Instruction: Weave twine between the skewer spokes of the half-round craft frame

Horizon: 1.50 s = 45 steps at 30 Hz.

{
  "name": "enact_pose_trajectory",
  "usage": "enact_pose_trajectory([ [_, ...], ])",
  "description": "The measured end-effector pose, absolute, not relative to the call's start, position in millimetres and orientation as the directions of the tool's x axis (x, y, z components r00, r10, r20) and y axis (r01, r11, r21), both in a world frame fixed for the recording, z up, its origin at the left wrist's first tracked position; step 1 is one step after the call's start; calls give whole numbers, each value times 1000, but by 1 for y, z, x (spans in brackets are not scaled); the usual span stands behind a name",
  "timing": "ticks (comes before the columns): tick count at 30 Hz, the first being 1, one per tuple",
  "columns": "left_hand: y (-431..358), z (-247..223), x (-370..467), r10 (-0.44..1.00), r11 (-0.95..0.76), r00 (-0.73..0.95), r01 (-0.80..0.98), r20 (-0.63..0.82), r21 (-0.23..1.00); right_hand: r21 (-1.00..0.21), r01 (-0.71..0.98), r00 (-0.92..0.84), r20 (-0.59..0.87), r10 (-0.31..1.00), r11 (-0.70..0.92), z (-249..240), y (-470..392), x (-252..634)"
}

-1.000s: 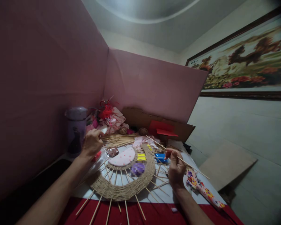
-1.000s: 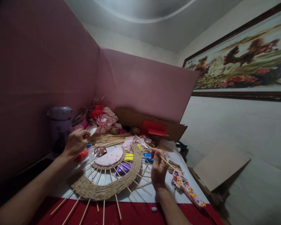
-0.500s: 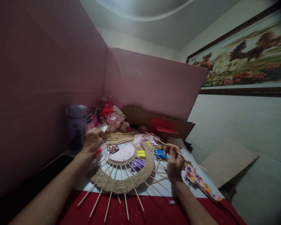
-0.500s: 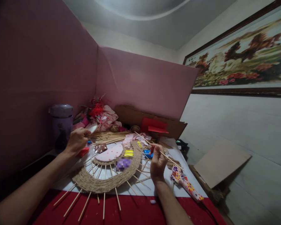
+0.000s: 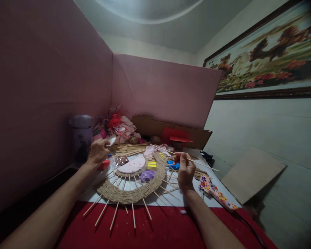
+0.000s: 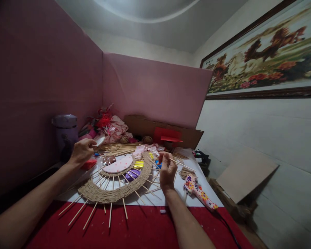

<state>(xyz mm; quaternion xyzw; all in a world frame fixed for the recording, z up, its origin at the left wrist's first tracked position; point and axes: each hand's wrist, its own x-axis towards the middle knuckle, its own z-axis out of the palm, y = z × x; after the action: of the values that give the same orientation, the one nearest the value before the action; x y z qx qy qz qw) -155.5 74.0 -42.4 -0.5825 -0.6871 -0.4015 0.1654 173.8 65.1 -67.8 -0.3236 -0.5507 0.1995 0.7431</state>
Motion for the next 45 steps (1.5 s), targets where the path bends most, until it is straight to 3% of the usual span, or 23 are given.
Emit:
enact_pose_trajectory([
  [19,73,-41,-153,726,14,-349,868,592,496,-734,45,396,636,663,677,-70,71,176],
  [45,79,-53,-160,787,-46,-270,871,555,489,-719,62,388,656,647,692,-69,71,176],
])
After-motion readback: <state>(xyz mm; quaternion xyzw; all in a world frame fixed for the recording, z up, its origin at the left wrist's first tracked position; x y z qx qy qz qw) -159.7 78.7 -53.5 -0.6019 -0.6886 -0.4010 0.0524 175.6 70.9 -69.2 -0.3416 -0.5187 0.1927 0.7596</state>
